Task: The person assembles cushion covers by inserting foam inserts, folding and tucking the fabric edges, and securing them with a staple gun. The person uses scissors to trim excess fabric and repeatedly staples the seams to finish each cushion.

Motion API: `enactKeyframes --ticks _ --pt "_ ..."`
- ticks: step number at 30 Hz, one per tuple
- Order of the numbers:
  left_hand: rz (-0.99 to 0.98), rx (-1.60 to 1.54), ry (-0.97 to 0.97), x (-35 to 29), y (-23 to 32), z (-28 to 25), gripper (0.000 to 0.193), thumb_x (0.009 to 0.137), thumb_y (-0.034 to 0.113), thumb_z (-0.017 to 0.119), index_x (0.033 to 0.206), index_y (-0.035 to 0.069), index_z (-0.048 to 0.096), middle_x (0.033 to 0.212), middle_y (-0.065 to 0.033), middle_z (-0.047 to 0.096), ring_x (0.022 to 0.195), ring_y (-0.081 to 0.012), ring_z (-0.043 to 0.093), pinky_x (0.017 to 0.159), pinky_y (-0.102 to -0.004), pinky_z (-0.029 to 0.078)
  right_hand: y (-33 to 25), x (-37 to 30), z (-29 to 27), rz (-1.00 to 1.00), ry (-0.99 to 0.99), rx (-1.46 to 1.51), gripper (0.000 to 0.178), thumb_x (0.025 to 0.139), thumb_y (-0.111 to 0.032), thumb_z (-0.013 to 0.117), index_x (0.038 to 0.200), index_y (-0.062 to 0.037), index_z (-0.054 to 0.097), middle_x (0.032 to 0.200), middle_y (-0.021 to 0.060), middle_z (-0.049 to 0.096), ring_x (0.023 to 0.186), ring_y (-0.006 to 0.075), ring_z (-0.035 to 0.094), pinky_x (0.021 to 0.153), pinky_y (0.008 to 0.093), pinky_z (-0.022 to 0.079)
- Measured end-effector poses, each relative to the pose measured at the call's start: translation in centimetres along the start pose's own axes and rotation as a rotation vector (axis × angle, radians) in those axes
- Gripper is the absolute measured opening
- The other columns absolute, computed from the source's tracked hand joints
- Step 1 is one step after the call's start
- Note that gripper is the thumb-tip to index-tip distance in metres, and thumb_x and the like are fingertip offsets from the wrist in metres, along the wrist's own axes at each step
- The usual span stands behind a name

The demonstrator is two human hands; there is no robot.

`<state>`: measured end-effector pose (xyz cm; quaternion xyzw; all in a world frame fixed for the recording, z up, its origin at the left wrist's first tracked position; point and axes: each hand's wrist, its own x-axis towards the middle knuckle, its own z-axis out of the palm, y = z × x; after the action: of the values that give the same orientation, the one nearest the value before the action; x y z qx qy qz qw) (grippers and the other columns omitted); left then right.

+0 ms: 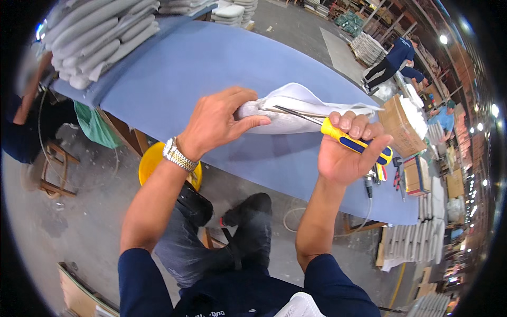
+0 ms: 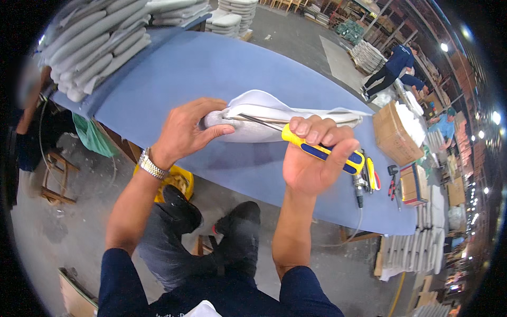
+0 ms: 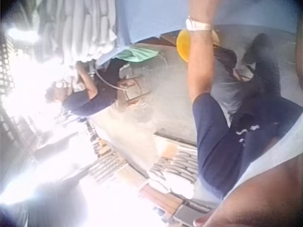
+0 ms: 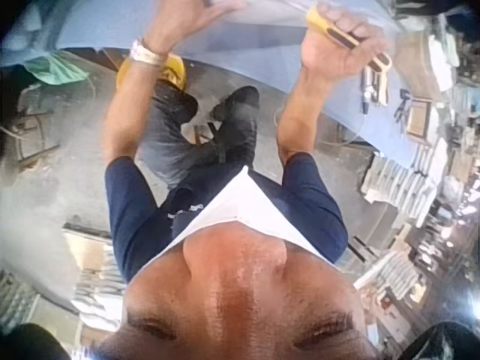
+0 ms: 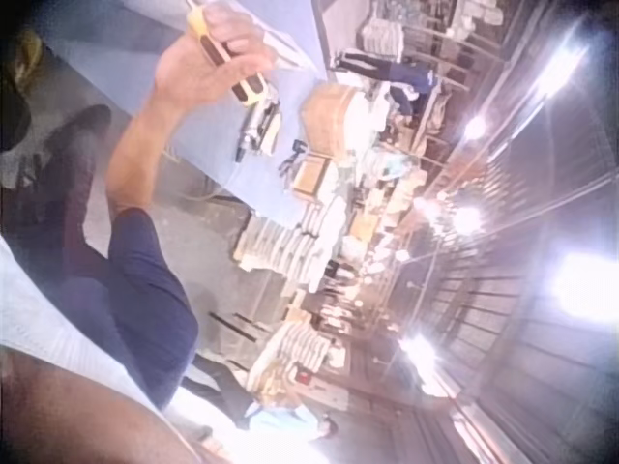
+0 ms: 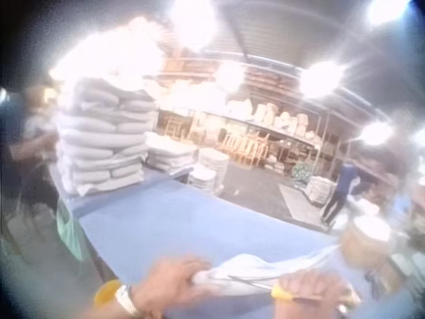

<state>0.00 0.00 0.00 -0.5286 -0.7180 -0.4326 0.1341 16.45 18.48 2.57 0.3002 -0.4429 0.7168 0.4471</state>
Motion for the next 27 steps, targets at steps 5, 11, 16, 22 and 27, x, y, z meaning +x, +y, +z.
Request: enactKeyframes --ticks 5,11,16,22,27 --pt "-0.144 -0.104 0.034 -1.3 0.5 0.8 0.049 0.083 0.04 0.086 0.112 0.003 0.075 0.095 -0.0158 0.077 0.082 -0.0238 0.075 0.075 -0.0344 0.057 -0.2 0.2 0.0 0.002 0.026 0.043 0.041 0.112 -0.047 0.04 0.093 -0.0125 0.051 0.085 0.0042 0.059 0.083 0.0205 0.057 0.083 0.0407 0.047" --pt "-0.131 -0.063 0.027 -1.3 0.0 0.2 0.053 0.08 0.04 0.088 0.113 0.001 0.074 0.096 -0.0167 0.077 0.086 -0.0252 0.075 0.079 -0.0351 0.057 1.2 0.3 0.5 -0.003 -0.024 0.08 0.039 0.112 -0.045 0.039 0.094 -0.0128 0.05 0.084 0.0041 0.058 0.082 0.0198 0.056 0.082 0.0409 0.047" --pt "-0.122 -0.055 0.034 -1.9 -0.7 0.3 0.055 0.079 0.04 0.089 0.113 0.0 0.073 0.098 -0.0171 0.077 0.089 -0.026 0.075 0.081 -0.0352 0.057 2.2 -0.5 0.0 0.01 -0.011 0.066 0.041 0.111 -0.049 0.04 0.095 -0.0119 0.049 0.083 0.0051 0.057 0.081 0.0211 0.057 0.082 0.0412 0.047" --pt "-0.139 0.025 0.001 -2.9 -2.8 0.7 0.051 0.086 0.031 0.086 0.119 -0.003 0.069 0.097 -0.0149 0.075 0.089 -0.0194 0.072 0.078 -0.0337 0.056 -4.1 -4.1 -2.9 -0.097 0.064 -0.191 0.042 0.107 -0.05 0.05 0.096 -0.0101 0.053 0.078 0.0066 0.059 0.075 0.0223 0.06 0.069 0.0406 0.051" --pt "-0.277 -0.204 0.02 -3.0 -7.7 -0.3 0.049 0.096 0.023 0.078 0.132 -0.006 0.061 0.11 -0.0122 0.071 0.097 -0.0156 0.065 0.083 -0.0313 0.055 -10.5 -5.7 -7.1 0.679 0.312 -1.324 0.036 0.092 -0.039 0.076 0.104 -0.0069 0.064 0.08 0.011 0.07 0.071 0.0287 0.07 0.067 0.042 0.055"
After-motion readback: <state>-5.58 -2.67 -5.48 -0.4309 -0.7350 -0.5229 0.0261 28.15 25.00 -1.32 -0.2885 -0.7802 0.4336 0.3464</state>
